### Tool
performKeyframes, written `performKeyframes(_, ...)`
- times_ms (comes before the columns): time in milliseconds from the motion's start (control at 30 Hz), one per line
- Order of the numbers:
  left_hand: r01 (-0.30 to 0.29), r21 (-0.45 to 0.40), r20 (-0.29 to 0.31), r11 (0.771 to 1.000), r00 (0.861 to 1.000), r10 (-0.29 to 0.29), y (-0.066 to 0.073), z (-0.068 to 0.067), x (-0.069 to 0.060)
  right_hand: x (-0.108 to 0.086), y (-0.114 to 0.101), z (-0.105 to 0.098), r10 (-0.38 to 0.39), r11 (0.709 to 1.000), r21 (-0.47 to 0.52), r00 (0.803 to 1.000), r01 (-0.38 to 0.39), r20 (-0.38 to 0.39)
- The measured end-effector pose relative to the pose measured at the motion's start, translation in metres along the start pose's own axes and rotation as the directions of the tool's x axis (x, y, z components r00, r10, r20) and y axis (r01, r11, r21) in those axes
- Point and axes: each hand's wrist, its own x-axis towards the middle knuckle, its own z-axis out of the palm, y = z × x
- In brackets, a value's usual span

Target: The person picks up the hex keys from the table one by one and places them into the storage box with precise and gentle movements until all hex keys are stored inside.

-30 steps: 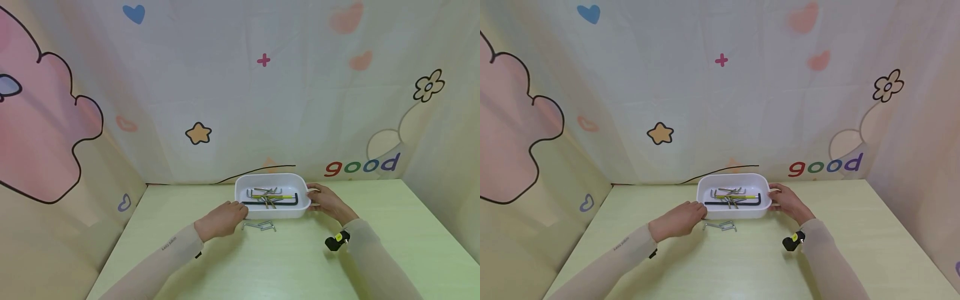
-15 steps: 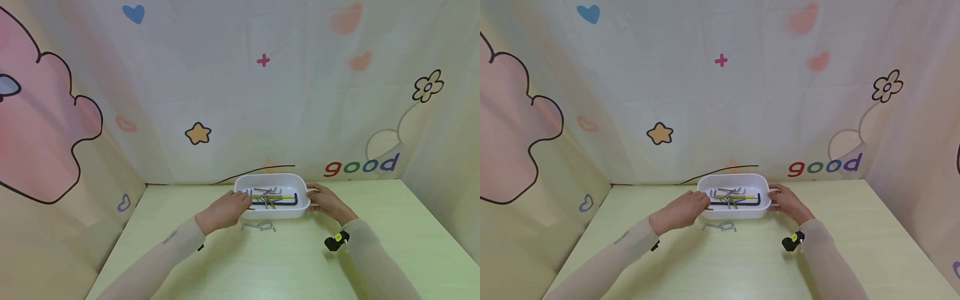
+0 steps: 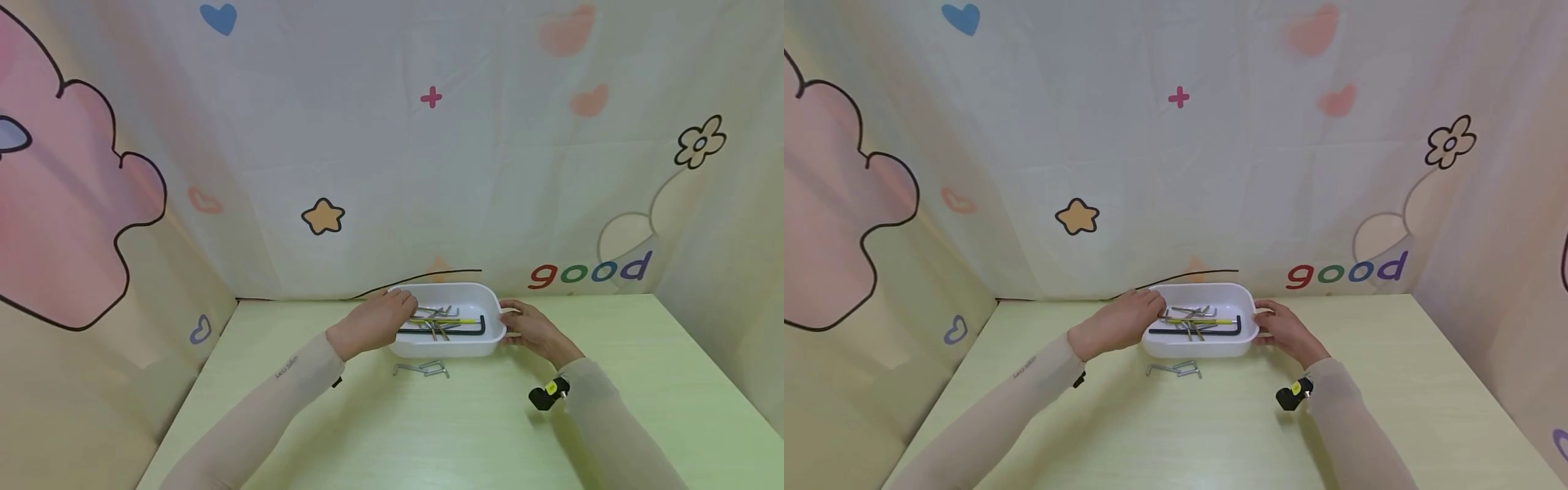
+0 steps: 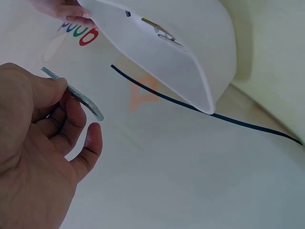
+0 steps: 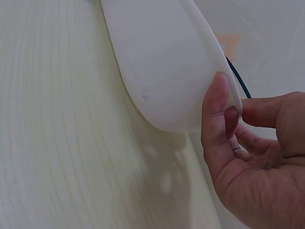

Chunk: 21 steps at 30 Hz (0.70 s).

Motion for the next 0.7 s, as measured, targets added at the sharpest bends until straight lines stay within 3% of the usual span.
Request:
performKeyframes(200,0.044,-0.045,0.041,0.998,0.998,-0.042,-0.005,-0.004,0.012,-0.001,-0.001,0.001,-0.008,1.000,0.004,1.000,0.008,0.000)
performKeyframes(367,0.110,-0.081,0.090,0.991,0.991,-0.102,-0.009,0.001,0.023,-0.001,0.000,0.000,-0.012,1.000,0.005,1.000,0.012,-0.002)
performKeyframes(700,0.179,-0.169,0.145,0.969,0.977,-0.155,-0.018,0.008,0.046,-0.004,-0.002,0.001,-0.015,1.000,0.023,1.000,0.015,0.012)
